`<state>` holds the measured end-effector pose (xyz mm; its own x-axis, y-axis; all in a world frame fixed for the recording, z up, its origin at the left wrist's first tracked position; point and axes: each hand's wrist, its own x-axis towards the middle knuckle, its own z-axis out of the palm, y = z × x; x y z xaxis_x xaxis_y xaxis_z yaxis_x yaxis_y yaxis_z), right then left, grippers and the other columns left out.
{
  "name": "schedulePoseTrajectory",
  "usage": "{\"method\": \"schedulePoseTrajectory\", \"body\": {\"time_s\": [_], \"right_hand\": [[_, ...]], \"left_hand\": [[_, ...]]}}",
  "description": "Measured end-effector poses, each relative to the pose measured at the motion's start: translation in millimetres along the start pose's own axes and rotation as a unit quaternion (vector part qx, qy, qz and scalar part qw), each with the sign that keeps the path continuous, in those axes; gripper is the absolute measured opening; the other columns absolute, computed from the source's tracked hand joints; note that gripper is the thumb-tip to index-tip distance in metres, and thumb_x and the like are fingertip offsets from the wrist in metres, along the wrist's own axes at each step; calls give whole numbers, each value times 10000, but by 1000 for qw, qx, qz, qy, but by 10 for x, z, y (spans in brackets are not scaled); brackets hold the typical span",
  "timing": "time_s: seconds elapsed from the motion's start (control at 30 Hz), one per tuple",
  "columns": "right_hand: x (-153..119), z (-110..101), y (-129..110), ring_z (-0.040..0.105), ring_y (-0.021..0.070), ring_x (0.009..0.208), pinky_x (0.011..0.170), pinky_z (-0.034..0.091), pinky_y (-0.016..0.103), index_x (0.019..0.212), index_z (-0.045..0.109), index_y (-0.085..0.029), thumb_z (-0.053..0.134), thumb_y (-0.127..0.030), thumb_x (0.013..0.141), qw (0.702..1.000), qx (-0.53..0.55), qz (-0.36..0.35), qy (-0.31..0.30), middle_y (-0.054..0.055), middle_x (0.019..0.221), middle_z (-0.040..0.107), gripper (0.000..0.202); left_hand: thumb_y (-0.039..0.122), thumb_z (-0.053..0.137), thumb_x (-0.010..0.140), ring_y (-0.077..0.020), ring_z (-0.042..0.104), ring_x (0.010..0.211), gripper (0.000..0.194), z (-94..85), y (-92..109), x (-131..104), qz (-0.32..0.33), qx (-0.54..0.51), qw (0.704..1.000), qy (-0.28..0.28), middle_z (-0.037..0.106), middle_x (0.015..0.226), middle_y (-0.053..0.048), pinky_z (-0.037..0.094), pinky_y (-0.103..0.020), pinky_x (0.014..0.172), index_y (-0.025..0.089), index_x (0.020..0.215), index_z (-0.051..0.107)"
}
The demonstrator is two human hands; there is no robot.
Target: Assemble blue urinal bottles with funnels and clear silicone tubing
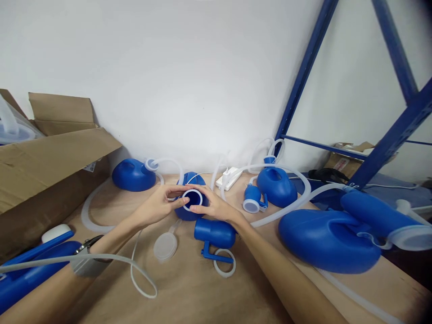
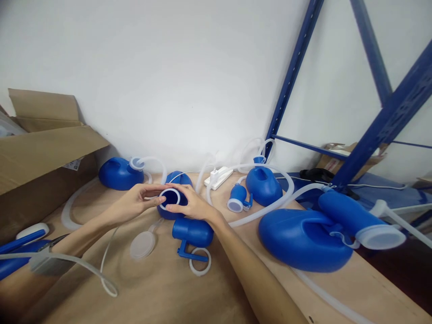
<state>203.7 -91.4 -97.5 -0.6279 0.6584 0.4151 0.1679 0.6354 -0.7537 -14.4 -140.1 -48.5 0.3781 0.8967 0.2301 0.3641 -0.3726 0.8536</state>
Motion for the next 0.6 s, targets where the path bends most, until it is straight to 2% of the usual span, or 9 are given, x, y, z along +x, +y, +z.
{"method": "schedulePoseTrajectory", "body": {"time_s": [0.1, 0.27, 0.37, 0.47, 0.53, 0.6], "right_hand": [[-7, 1, -4, 446, 316, 1424, 1218, 314, 500, 1502, 516, -273, 718, -652, 845, 1000, 1, -1, 4, 90, 1516, 548, 785], [-21, 28, -29, 443, 257, 1438, 1257, 262, 462, 1454, 595, -316, 398, -668, 1022, 998, 58, 29, 23, 50, 1491, 584, 591], [-8, 67, -21, 488, 264, 1386, 1244, 290, 458, 1444, 613, -327, 412, -692, 1006, 997, 57, 21, 46, 41, 1482, 599, 604], [2, 90, -16, 504, 275, 1365, 1238, 301, 469, 1441, 622, -308, 398, -709, 1001, 997, 47, 8, 56, 44, 1480, 610, 636], [-2, 90, -31, 496, 277, 1387, 1251, 286, 470, 1446, 620, -298, 397, -710, 1000, 997, 49, 7, 57, 43, 1498, 600, 647], [-9, 81, -61, 473, 272, 1428, 1269, 262, 463, 1463, 602, -289, 407, -698, 1004, 997, 56, 15, 50, 42, 1526, 576, 645]], "left_hand": [[485, 681, 894, -320, 672, 1246, 464, 0, 31, -4, 2, -10, 1000, 2, 717, 1350, -94, 529, -460, 1069, 219, 1269, 740], [498, 595, 938, -312, 716, 1155, 409, 82, 53, -2, 20, 41, 998, 42, 779, 1221, -76, 560, -423, 1002, 218, 1155, 799], [479, 563, 929, -307, 758, 1007, 410, 186, 16, -8, 36, 100, 987, 123, 813, 1101, -78, 598, -379, 841, 205, 1084, 824], [473, 549, 913, -293, 767, 848, 431, 269, -9, -22, 38, 141, 971, 191, 826, 1014, -88, 584, -348, 695, 179, 1043, 835], [482, 550, 915, -280, 762, 798, 437, 276, 0, -28, 38, 143, 970, 194, 829, 994, -87, 576, -339, 664, 172, 1032, 835], [500, 552, 924, -282, 764, 853, 442, 236, 20, -27, 35, 131, 976, 169, 828, 1020, -86, 590, -345, 718, 174, 1039, 828]]}}
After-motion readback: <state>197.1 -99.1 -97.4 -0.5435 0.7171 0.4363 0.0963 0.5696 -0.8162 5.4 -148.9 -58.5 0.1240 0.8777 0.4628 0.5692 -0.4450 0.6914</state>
